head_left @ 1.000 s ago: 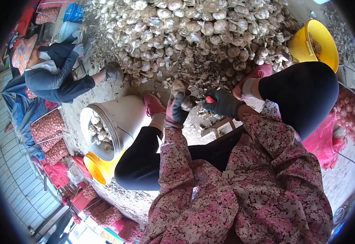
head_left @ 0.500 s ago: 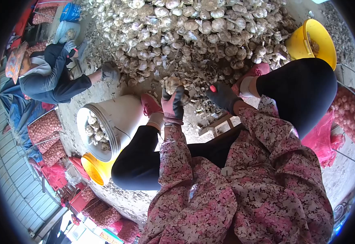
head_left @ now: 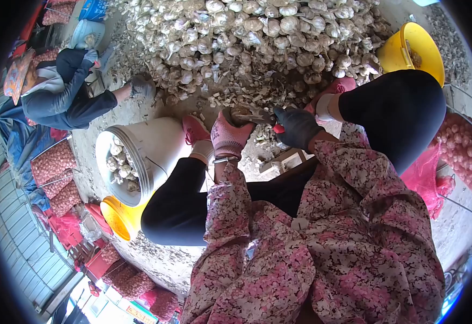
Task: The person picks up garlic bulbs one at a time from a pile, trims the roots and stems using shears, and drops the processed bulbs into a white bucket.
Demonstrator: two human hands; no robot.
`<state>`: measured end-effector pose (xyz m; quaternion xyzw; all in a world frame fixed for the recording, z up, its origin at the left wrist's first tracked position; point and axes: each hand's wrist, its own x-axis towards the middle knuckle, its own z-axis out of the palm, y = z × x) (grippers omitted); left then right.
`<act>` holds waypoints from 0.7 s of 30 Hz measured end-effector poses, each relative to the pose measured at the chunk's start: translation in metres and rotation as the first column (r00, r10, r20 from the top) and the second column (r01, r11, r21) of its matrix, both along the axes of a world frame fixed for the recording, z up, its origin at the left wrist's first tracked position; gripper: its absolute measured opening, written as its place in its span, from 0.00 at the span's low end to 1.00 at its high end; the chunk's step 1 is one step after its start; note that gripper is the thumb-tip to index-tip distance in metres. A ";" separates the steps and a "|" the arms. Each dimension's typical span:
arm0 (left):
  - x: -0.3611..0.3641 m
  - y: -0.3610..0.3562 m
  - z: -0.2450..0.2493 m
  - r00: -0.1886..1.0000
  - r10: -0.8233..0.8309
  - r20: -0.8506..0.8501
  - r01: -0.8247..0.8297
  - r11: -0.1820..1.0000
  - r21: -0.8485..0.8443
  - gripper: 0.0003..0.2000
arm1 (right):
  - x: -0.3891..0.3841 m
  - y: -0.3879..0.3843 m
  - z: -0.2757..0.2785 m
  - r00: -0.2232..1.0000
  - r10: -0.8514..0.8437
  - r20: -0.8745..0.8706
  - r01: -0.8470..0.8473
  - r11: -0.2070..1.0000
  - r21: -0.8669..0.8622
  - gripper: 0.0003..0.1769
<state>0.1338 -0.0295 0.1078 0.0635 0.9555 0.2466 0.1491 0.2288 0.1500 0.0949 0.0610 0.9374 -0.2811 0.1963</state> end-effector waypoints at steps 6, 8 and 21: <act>0.003 -0.016 -0.028 0.977 -0.008 0.211 -0.044 0.969 0.241 0.29 | -0.003 0.002 -0.025 0.992 0.020 0.124 -0.010 0.997 -0.083 0.22; 0.012 -0.017 -0.042 0.966 -0.083 0.244 -0.046 0.875 0.481 0.29 | -0.006 0.003 -0.046 0.979 -0.059 0.193 0.078 0.993 -0.092 0.18; -0.058 -0.182 0.112 0.840 0.393 -0.375 -0.144 0.827 0.544 0.36 | -0.016 0.000 -0.050 0.764 -0.284 0.580 0.617 0.584 -0.527 0.15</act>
